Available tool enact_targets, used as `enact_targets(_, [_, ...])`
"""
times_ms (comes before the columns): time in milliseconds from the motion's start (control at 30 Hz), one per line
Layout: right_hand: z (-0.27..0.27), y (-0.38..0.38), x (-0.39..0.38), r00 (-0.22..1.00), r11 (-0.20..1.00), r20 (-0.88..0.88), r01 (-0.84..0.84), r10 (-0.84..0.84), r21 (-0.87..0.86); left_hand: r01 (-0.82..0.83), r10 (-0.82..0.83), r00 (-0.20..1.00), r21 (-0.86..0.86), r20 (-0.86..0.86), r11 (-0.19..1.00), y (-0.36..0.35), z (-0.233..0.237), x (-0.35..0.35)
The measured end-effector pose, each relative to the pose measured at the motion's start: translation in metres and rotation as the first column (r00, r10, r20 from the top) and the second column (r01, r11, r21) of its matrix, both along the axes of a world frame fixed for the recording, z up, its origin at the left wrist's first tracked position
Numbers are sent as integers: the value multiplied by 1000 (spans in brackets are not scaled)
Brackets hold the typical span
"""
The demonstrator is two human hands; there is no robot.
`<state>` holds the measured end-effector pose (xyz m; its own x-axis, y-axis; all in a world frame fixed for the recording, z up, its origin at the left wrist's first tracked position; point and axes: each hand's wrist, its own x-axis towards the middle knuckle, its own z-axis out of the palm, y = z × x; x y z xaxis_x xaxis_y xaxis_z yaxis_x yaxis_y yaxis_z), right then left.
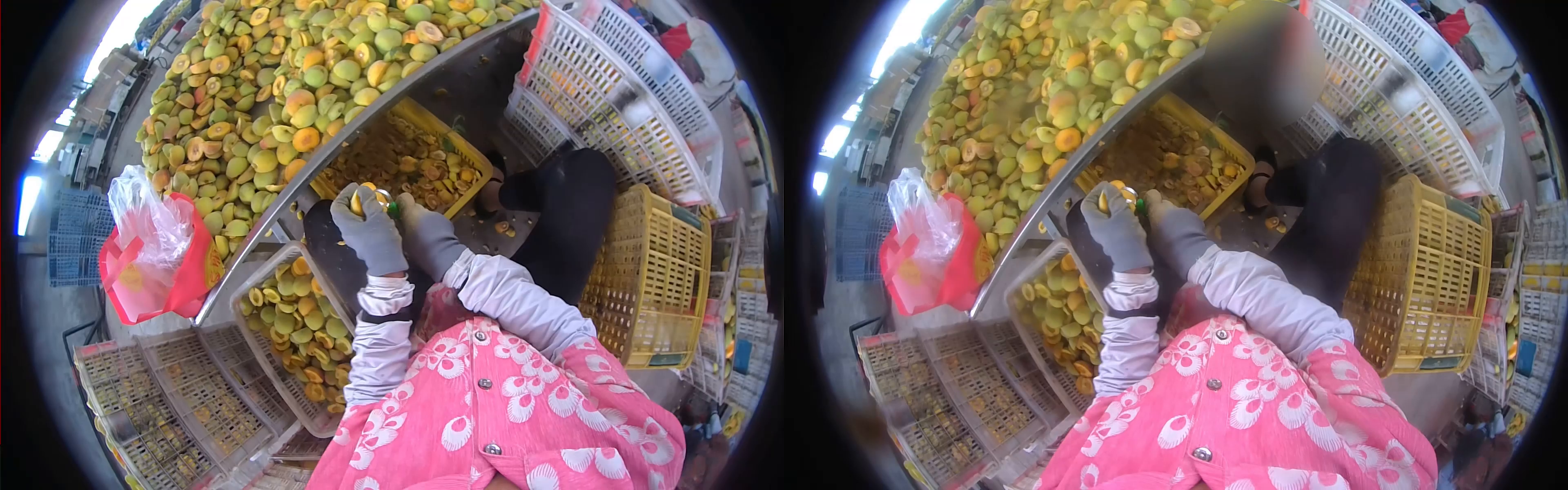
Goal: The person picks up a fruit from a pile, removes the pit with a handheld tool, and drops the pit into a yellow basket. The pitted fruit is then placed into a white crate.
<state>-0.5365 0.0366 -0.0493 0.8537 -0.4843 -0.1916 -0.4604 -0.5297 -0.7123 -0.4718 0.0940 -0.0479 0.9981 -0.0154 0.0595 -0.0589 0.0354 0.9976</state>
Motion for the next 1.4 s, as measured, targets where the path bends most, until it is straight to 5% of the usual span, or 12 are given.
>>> enact_targets(200, [-45,-10,26,987,988,-52,152,-153,-29,-163,105,965,235,242,958,2,-6,4])
enact_targets(267, [-97,-51,30,924,883,-46,377,-380,280,-181,61,923,289,381,940,19,1,4])
enact_targets(333, [-109,-62,20,961,959,5,278,-278,-56,-236,30,865,354,500,905,63,25,14])
enact_targets(467, [-81,-61,15,954,932,-172,281,-245,228,-417,75,895,767,439,487,191,26,62])
enact_targets(633, [-98,-43,11,982,980,29,182,-184,77,-347,-158,786,638,597,687,134,39,152])
enact_targets(900, [-81,-46,-28,935,858,-111,352,-336,374,-163,-448,883,986,138,-19,64,-3,305])
enact_targets(967, [-70,-44,-27,927,866,-168,373,-335,334,-160,-443,883,987,153,21,64,3,288])
enact_targets(1067, [-44,-35,-12,964,929,138,174,-229,326,-266,-239,819,713,523,649,69,16,242])
enact_targets(1133, [-8,-28,3,976,879,159,55,-147,473,257,-268,949,86,166,963,63,29,204])
enact_targets(1200, [27,-17,13,971,882,213,-2,-112,472,321,-378,893,-243,-244,915,55,54,143])
enact_targets(1333, [54,-8,10,940,945,339,-81,-33,316,588,-663,726,-336,-182,736,33,67,76])
enact_targets(1400, [54,-6,8,914,971,404,-64,-35,230,369,-374,927,-227,20,901,12,82,42])
